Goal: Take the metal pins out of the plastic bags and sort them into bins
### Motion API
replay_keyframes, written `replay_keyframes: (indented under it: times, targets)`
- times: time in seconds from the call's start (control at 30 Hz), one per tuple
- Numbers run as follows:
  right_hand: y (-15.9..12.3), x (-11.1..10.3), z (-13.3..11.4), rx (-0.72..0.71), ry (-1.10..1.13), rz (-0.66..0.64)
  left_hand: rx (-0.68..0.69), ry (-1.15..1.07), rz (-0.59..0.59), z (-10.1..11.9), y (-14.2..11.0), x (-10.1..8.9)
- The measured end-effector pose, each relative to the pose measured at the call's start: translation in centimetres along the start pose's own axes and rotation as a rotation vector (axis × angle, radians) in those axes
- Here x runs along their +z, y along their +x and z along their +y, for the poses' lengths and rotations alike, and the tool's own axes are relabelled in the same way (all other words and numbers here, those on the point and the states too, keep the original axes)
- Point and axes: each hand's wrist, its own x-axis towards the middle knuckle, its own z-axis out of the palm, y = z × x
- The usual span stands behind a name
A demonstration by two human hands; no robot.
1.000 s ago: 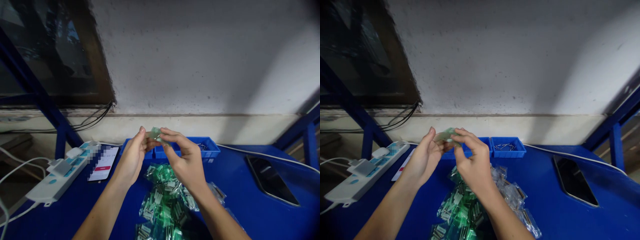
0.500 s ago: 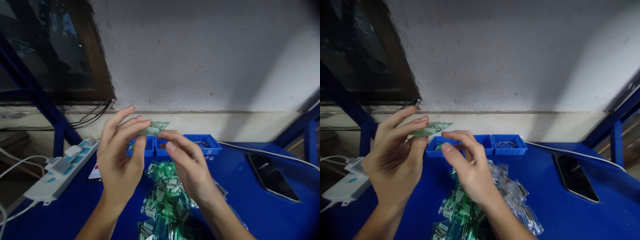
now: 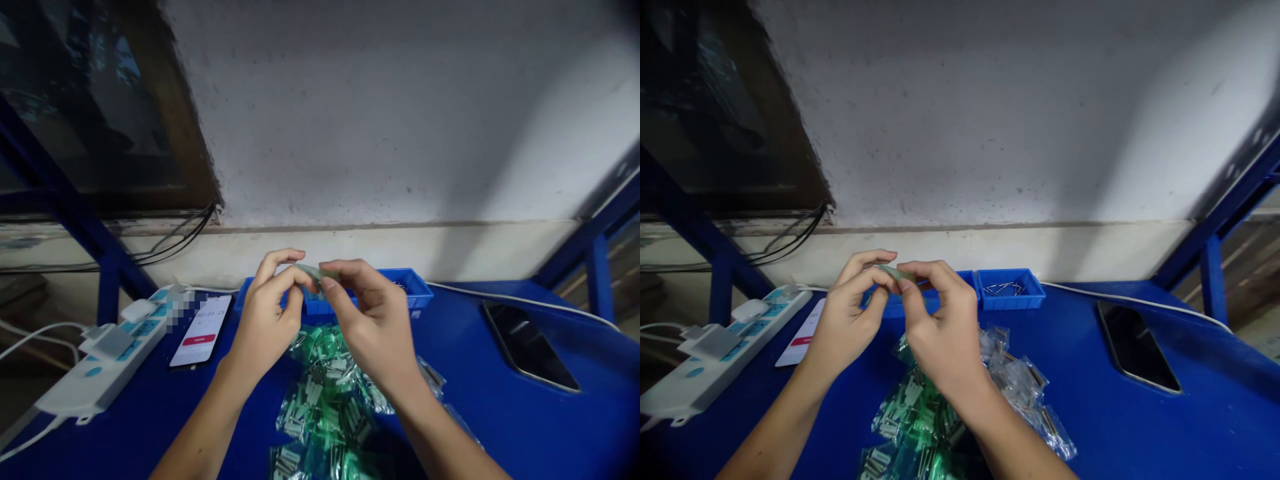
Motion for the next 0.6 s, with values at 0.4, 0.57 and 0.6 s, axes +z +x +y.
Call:
replay_keyframes:
  times: [0.4,0.57,0.6]
  targets:
    - [-2.3,0.7,7.1,-0.328,-0.441,-0.491,-0.868,-0.849,0.153,-4.6,-6.6,2.9]
    - [-6.2,-2.0,7.8,-0.274,-0.516,-0.405,-0.914,-0.997,0.069,-4.8,-8.3,3.4]
    - [-6.7,-2.6,8.0,-0.212,-0.502,-0.335,-0.918,-1.001,0.068,-4.7,-8.4,3.6]
